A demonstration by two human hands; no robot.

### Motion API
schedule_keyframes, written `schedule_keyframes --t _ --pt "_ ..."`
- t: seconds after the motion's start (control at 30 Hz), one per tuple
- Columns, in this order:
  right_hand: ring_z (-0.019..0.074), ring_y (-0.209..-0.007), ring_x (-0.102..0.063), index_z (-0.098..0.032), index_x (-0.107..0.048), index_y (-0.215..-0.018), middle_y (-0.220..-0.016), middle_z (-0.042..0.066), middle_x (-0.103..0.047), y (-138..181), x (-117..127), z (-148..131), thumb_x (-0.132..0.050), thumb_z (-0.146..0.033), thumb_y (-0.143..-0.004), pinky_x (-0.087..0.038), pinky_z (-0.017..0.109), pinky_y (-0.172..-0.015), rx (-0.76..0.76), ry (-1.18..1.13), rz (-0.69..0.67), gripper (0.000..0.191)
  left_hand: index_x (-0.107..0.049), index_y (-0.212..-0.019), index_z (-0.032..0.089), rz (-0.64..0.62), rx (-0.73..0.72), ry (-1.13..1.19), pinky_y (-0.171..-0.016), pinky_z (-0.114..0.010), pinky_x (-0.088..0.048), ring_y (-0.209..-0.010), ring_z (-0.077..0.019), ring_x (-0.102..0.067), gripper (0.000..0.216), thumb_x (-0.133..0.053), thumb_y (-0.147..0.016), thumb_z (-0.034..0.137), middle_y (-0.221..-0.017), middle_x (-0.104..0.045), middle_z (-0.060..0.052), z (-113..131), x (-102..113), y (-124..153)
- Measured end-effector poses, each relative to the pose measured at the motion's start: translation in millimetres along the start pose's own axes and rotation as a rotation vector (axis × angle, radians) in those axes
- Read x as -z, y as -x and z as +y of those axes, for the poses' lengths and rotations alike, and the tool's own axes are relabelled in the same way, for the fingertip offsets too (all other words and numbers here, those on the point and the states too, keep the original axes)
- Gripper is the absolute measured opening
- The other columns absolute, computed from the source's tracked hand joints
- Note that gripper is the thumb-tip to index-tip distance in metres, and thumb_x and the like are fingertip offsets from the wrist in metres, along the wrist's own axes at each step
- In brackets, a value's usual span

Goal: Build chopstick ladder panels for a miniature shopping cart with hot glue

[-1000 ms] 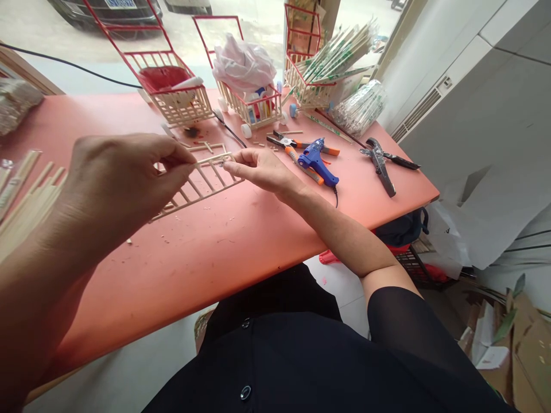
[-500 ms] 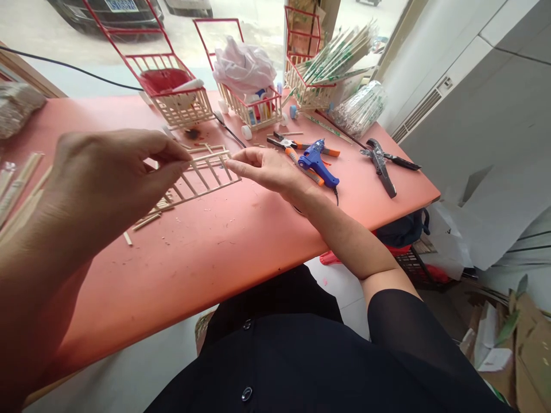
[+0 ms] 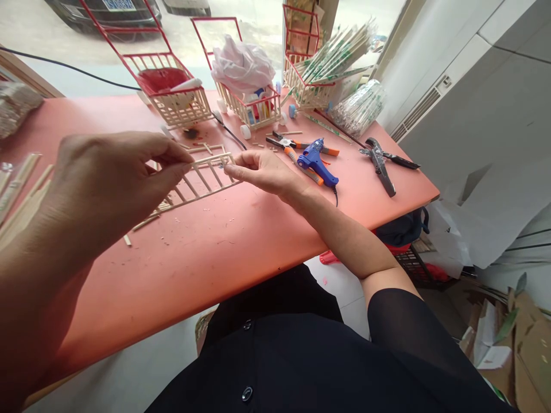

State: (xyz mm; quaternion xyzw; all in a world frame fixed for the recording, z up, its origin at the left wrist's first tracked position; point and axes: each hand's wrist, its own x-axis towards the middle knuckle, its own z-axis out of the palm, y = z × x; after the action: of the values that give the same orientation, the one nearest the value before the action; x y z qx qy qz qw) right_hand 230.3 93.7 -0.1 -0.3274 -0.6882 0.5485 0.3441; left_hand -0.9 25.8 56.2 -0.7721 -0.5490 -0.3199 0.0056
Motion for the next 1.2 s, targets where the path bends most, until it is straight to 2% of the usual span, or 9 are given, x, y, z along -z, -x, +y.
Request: schedule_keyframes --t 0.37,0.53,0.67,0.8,0.93,1.2 --pt "0.0142 -0.087 -0.059 -0.017 -0.069 -0.082 -0.085 0.001 -0.068 0.9 0.0 -0.4 -0.097 -0.060 -0.090 -0.054 0.028 -0.084 0.002 -0.008 -0.002 0.052 -0.077 -0.083 0.027 -0.004 -0.005 0.004 -0.084 -0.036 -0.049 -0.073 -0.0177 -0.064 0.031 -0.054 -0.095 0.042 -0.075 -0.068 0.002 -2.1 1.6 0.4" --pt "0.0154 -0.088 -0.062 -0.017 -0.078 -0.094 -0.091 0.003 -0.075 4.0 2.7 -3.7 -0.096 -0.066 -0.088 -0.051 0.027 -0.080 -0.031 0.028 0.077 0.053 -0.081 -0.088 0.027 -0.015 0.035 0.006 -0.089 -0.037 -0.051 -0.078 -0.0182 -0.070 0.033 -0.054 -0.095 0.046 -0.080 -0.073 0.002 -4.3 4.3 -0.3" --pt "0.0164 -0.092 -0.065 -0.017 -0.082 -0.104 -0.101 0.006 -0.080 4.2 5.5 -3.6 -0.098 -0.070 -0.083 -0.055 0.028 -0.084 -0.061 0.024 0.108 0.059 -0.083 -0.091 0.026 -0.002 0.080 0.027 -0.094 -0.037 -0.053 -0.086 -0.0189 -0.075 0.034 -0.056 -0.094 0.047 -0.084 -0.077 0.003 -6.4 8.0 -1.8" --pt "0.0185 -0.098 -0.069 -0.018 -0.080 -0.105 -0.104 0.007 -0.081 1.8 6.5 1.1 -0.098 -0.071 -0.082 -0.058 0.030 -0.090 -0.026 0.004 0.120 0.060 -0.084 -0.095 0.027 0.001 0.088 0.051 -0.096 -0.036 -0.054 -0.088 -0.0183 -0.076 0.034 -0.058 -0.095 0.047 -0.086 -0.078 0.004 -7.1 8.7 -1.6" --pt "0.0199 -0.105 -0.070 -0.018 -0.078 -0.105 -0.107 0.007 -0.080 -0.2 7.1 5.1 -0.099 -0.070 -0.081 -0.059 0.031 -0.094 0.028 -0.010 0.135 0.061 -0.086 -0.097 0.027 0.035 0.034 0.031 -0.097 -0.036 -0.054 -0.089 -0.0179 -0.075 0.035 -0.057 -0.100 0.047 -0.090 -0.080 0.003 -7.3 4.8 -0.6" --pt "0.0190 -0.101 -0.066 -0.018 -0.073 -0.103 -0.101 0.005 -0.073 -0.5 5.3 3.3 -0.098 -0.066 -0.082 -0.057 0.031 -0.089 0.039 -0.007 0.134 0.058 -0.085 -0.094 0.027 0.060 0.002 -0.023 -0.093 -0.038 -0.053 -0.090 -0.0209 -0.075 0.028 -0.060 -0.102 0.037 -0.092 -0.083 0.000 -6.6 4.0 -2.5"
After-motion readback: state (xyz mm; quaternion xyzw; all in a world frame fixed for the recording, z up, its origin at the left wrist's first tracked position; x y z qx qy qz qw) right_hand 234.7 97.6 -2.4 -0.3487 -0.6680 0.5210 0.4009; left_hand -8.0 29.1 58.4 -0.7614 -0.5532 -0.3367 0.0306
